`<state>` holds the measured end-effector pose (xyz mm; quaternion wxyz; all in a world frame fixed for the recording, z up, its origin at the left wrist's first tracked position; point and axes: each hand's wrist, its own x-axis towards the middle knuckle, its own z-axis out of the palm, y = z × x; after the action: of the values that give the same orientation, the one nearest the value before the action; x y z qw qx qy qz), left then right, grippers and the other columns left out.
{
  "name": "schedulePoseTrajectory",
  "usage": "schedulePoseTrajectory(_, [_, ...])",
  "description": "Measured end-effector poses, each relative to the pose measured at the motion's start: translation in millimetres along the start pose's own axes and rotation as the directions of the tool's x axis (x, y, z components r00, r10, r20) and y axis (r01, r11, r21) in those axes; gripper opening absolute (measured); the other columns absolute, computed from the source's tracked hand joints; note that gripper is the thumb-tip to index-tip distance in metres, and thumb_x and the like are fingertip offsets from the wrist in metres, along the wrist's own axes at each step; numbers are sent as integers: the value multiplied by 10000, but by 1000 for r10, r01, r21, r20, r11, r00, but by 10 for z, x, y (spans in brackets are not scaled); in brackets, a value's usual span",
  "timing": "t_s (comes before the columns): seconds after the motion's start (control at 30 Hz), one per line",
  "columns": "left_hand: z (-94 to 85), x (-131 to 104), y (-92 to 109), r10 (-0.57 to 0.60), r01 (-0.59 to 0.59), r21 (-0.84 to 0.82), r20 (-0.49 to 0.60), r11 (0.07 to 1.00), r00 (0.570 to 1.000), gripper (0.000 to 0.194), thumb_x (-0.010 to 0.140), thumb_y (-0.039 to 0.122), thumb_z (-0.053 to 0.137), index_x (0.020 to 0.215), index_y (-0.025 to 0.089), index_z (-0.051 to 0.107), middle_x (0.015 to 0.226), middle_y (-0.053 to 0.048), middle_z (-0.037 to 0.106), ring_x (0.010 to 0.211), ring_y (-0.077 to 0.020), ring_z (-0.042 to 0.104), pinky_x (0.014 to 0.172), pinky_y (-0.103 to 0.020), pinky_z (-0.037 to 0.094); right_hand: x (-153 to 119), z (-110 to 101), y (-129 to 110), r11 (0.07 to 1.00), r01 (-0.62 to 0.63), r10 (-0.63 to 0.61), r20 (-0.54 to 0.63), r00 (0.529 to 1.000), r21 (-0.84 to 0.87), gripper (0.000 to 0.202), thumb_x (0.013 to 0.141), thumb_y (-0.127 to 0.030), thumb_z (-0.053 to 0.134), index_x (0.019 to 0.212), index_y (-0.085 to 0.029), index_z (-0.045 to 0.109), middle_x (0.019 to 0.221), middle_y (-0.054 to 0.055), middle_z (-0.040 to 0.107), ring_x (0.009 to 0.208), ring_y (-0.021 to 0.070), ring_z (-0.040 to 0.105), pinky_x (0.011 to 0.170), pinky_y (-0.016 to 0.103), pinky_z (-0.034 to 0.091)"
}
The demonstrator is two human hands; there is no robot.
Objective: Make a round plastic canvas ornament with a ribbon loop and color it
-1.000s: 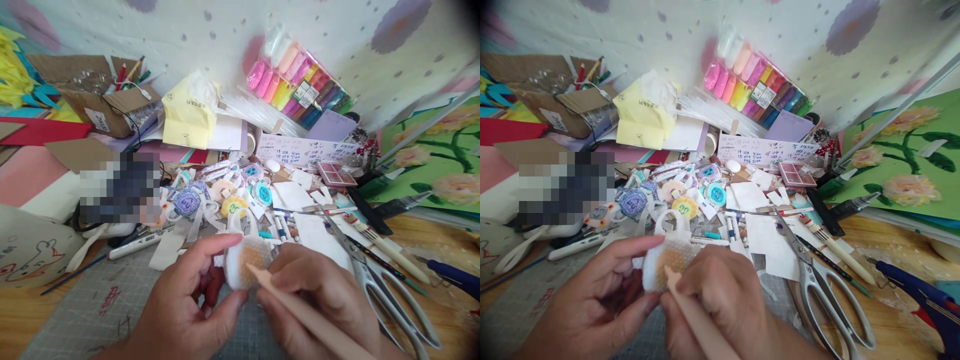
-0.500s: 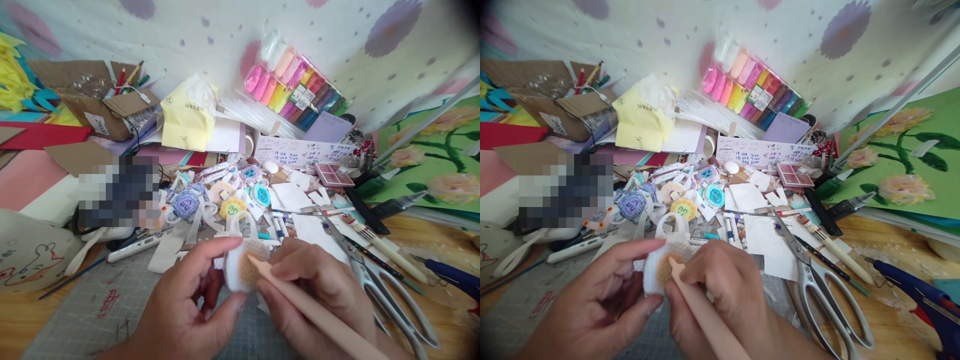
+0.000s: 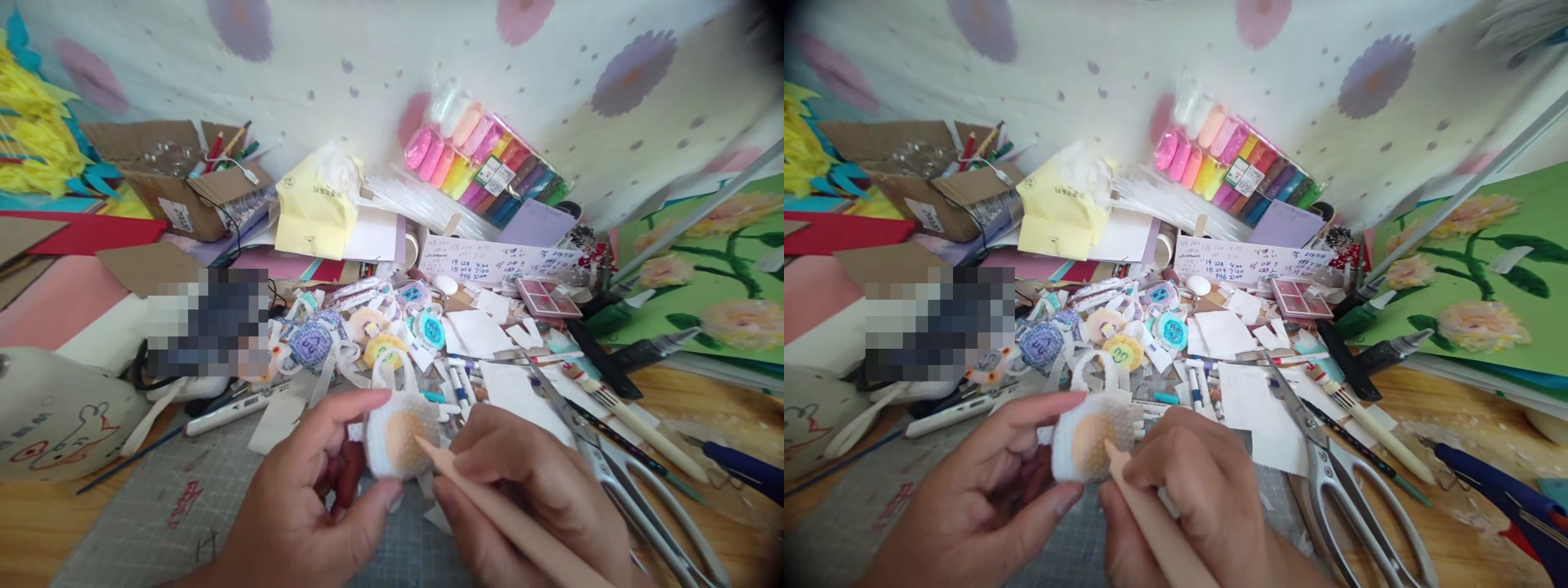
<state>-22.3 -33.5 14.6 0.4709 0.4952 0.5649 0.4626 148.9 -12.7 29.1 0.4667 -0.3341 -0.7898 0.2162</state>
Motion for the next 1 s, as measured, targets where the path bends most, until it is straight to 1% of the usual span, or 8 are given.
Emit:
schedulePoseTrajectory(0.13, [-40, 28, -59, 33, -36, 47, 64, 998, 997, 431, 698, 160, 645, 1090, 329, 584, 619, 56, 568, 743, -195, 674, 572, -208, 526, -10, 11, -10, 1000, -3, 3, -9, 1000, -16, 221, 715, -60, 605, 798, -226, 484, 566, -34, 544, 455, 110, 507, 398, 208, 390])
schedulePoseTrajectory(0.2, [-53, 37, -85, 49, -53, 57, 78, 997, 996, 447, 699, 164, 652, 1106, 329, 574, 622, 54, 576, 751, -199, 673, 559, -205, 522, -7, 15, -20, 1000, 3, -3, -25, 1000, -20, 219, 714, -57, 599, 793, -226, 483, 560, -36, 541, 454, 109, 507, 403, 208, 391])
schedulePoseTrajectory(0.4, [-55, 31, -95, 72, -76, 62, 76, 995, 995, 441, 704, 153, 637, 1111, 315, 583, 610, 56, 567, 694, -181, 658, 564, -212, 520, -16, 59, -26, 999, 42, -42, -9, 999, 22, 204, 717, -64, 611, 784, -210, 484, 575, -23, 556, 483, 101, 517, 436, 198, 399])
schedulePoseTrajectory(0.5, [-54, 17, -92, 72, -78, 69, 82, 995, 994, 447, 707, 155, 636, 1118, 322, 582, 605, 57, 560, 723, -189, 667, 569, -213, 520, -26, 76, -14, 999, 26, -25, -34, 999, 35, 201, 717, -54, 603, 777, -207, 487, 575, -24, 551, 488, 97, 505, 441, 196, 387])
schedulePoseTrajectory(0.6, [-56, 8, -96, 68, -74, 74, 75, 995, 995, 456, 712, 153, 638, 1125, 335, 572, 615, 59, 555, 758, -195, 672, 580, -213, 523, -26, 71, -6, 998, 33, -32, -30, 999, 44, 207, 706, -43, 591, 767, -209, 482, 557, -34, 534, 469, 90, 482, 433, 194, 370])
schedulePoseTrajectory(0.7, [-58, 10, -99, 74, -80, 74, 78, 994, 994, 461, 715, 154, 632, 1131, 343, 565, 619, 61, 545, 758, -193, 672, 586, -216, 527, -24, 61, -9, 999, 21, -20, -26, 999, 32, 215, 713, -36, 596, 784, -206, 485, 577, -25, 556, 483, 92, 498, 445, 193, 385])
schedulePoseTrajectory(0.9, [-53, 24, -102, 80, -86, 95, 65, 992, 995, 462, 709, 152, 638, 1126, 340, 571, 596, 66, 524, 721, -185, 663, 585, -218, 528, -28, 58, -30, 999, 27, -26, -8, 1000, 44, 199, 715, -53, 596, 778, -207, 487, 569, -27, 550, 486, 96, 494, 446, 199, 380])
schedulePoseTrajectory(1.0, [-50, 23, -93, 80, -86, 90, 67, 992, 995, 452, 708, 161, 641, 1119, 340, 577, 577, 75, 515, 635, -159, 633, 580, -222, 529, -19, 53, -52, 999, 10, -10, 2, 1000, 47, 200, 718, -50, 605, 793, -202, 499, 599, -9, 584, 508, 101, 519, 454, 200, 391])
